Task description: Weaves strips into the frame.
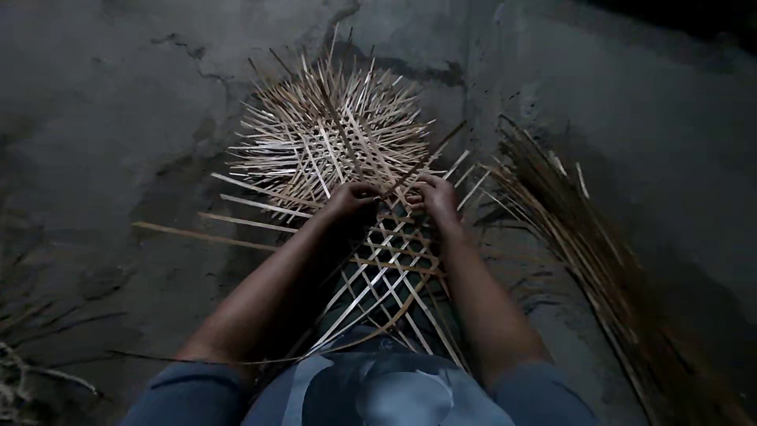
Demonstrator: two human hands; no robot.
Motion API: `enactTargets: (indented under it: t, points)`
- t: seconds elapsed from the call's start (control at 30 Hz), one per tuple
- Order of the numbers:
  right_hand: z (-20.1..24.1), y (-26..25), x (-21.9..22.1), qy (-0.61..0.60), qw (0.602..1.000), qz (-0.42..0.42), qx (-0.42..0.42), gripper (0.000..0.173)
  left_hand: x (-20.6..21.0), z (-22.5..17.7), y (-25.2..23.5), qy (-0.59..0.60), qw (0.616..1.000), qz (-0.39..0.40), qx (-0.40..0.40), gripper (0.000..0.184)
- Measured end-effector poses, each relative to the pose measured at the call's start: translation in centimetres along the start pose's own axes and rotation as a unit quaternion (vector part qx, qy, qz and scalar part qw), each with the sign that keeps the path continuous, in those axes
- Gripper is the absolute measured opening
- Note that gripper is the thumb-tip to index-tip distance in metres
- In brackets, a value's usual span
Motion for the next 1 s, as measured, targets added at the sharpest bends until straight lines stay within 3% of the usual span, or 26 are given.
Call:
enactTargets:
  t: [0.1, 0.17, 0.27, 0.37, 0.47, 0.53, 0.6, 0.7, 0.8, 0.93, 1.0]
  points:
    - [-0.3, -2.1, 1.6, 0.026, 0.991, 0.120, 0.055, 0.035, -0.1, -0.5, -0.1, -0.066, 0.997, -0.006, 0.042, 0.019]
    - [-0.4, -2.4, 2.0, 0.022, 0.983, 0.180, 0.030, 0.040, -0.3, -0.6, 0.4, -0.048, 0.997, -0.012, 0.054, 0.020]
    - [-2.0, -1.7, 1.4, -0.144, 0.983, 0.114, 0.025, 0.030, -0.4, -0.4, 0.9, 0.010, 0.999, -0.002, 0.036, 0.021]
    - [-2.8, 0.1, 1.0, -0.267, 0.964, 0.020, 0.002, 0.039, -0.3, -0.3, 0.8, 0.017, 1.000, 0.000, 0.021, 0.020]
    - [-0.7, 2.2, 1.4, -0.128, 0.988, -0.004, -0.088, 0.051, -0.1, -0.3, 0.5, -0.018, 0.999, -0.008, 0.037, 0.023]
    - [0.5, 2.3, 2.6, 0.041, 0.996, 0.034, -0.071, 0.056, 0.0, -0.7, 0.6, -0.033, 0.998, -0.006, 0.054, 0.022]
    - [1.1, 2.0, 3.7, 0.113, 0.990, 0.082, -0.016, 0.064, 0.0, -0.9, 0.8, -0.030, 0.997, -0.007, 0.068, 0.022]
    - [1.3, 1.2, 3.6, 0.070, 0.989, 0.134, 0.003, 0.064, -0.5, -1.4, 1.4, 0.041, 0.996, 0.000, 0.085, 0.021]
    - [0.4, 0.6, 3.3, -0.009, 0.984, 0.175, -0.008, 0.061, -0.6, -0.7, 1.1, 0.092, 0.995, -0.011, 0.036, 0.019]
    - [0.5, 1.0, 2.7, 0.004, 0.987, 0.147, -0.070, 0.062, -0.4, -0.7, -0.4, -0.132, 0.989, -0.053, -0.028, 0.019]
    - [0.9, 2.2, 2.4, 0.002, 0.988, 0.124, -0.092, 0.046, 0.3, -1.2, -0.7, -0.187, 0.981, -0.058, -0.004, 0.021]
Point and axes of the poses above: each hand's wrist, its own y-axis away from the middle knuckle, its own x-axis out of the palm, z = x × y, the point moved 9 cm from there along -y, towards the middle knuckle, and after that the axes turned 10 degrees about x, right-handed, at the moved point
